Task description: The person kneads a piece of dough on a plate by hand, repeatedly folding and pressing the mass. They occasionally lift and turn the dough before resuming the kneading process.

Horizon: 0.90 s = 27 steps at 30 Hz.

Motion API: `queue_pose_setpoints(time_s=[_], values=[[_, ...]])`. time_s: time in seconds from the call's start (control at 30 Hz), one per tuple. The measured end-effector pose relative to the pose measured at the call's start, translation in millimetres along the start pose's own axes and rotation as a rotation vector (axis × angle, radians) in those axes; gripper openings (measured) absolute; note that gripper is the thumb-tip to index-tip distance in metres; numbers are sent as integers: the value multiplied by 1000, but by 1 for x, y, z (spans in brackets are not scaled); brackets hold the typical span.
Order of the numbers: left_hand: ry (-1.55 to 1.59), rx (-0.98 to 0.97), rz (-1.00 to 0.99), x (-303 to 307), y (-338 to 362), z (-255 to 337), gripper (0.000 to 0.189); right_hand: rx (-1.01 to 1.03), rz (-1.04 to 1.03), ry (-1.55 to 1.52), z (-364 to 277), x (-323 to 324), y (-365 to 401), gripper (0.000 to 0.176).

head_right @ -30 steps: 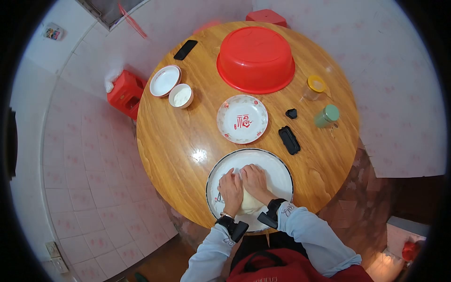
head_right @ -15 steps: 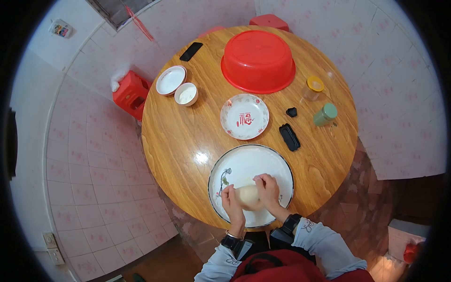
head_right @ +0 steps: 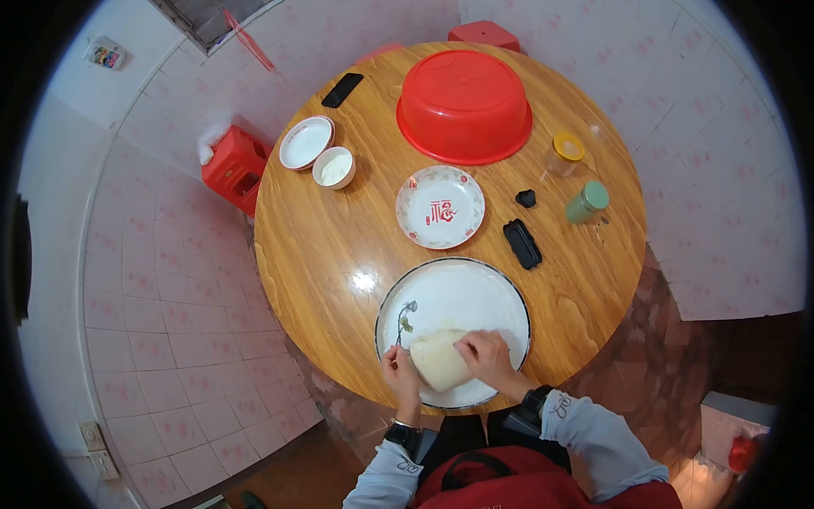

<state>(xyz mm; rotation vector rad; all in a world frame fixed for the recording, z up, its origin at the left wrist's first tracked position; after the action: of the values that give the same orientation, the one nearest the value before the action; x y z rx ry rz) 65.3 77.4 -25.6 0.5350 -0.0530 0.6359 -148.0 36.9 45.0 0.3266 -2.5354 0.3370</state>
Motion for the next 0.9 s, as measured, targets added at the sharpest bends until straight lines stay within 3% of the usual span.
queue_pose_setpoints(time_s=[0.07, 0.1, 0.13, 0.23, 0.27, 0.3, 0.37, 0.4, 0.47, 0.57, 0.63, 0.7, 0.83, 0.9], values=[[-43, -2, 40, -1, -3, -1, 29, -25, 191, 30, 11, 13, -24, 20], [-91, 59, -75, -12, -5, -3, 36, -25, 188, 26, 20, 4, -33, 20], [-141, 120, -191, -23, -3, -2, 44, -122, 90, -37, 35, -15, -40, 26], [-77, 277, -189, -44, 14, 14, 54, -277, -133, -100, 38, -46, -52, 37], [-46, 220, -167, -44, 15, 15, 52, -336, -264, -102, 36, -56, -53, 41], [-41, 220, -163, -45, 15, 22, 52, -332, -268, -100, 28, -51, -59, 41], [-17, 86, -274, -50, 25, 55, 43, -143, -267, 35, -2, -33, -69, 33], [-21, 94, -271, -48, 31, 60, 43, -149, -272, 31, -6, -34, -60, 33], [-127, -67, -233, -50, 35, 85, 34, 202, -79, 258, -39, -20, -58, 25], [-102, -206, -177, -39, 56, 89, 31, 145, 93, 209, -53, -10, -34, 18], [-97, -194, -226, -37, 75, 77, 31, 175, 115, 208, -54, -14, -17, 17], [-294, -501, -143, -36, 96, 80, 31, 254, 123, 128, -52, -18, -4, 18], [-373, -629, -240, -36, 100, 65, 29, 274, 96, 129, -46, -19, 10, 13], [-369, -603, -248, -35, 91, 58, 28, 299, 106, 126, -43, -24, 7, 11]])
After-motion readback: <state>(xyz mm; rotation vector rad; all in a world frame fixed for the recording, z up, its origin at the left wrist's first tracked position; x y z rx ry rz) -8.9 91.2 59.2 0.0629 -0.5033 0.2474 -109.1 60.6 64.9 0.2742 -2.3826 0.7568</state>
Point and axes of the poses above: each hand's wrist, its own y-axis away from the middle knuckle, its own x-axis out of the back of the hand, z = x × y, the point moved 7 cm from there along -y, towards the middle knuckle, and after that the axes turned 13 degrees about x, right-handed, at the moved point
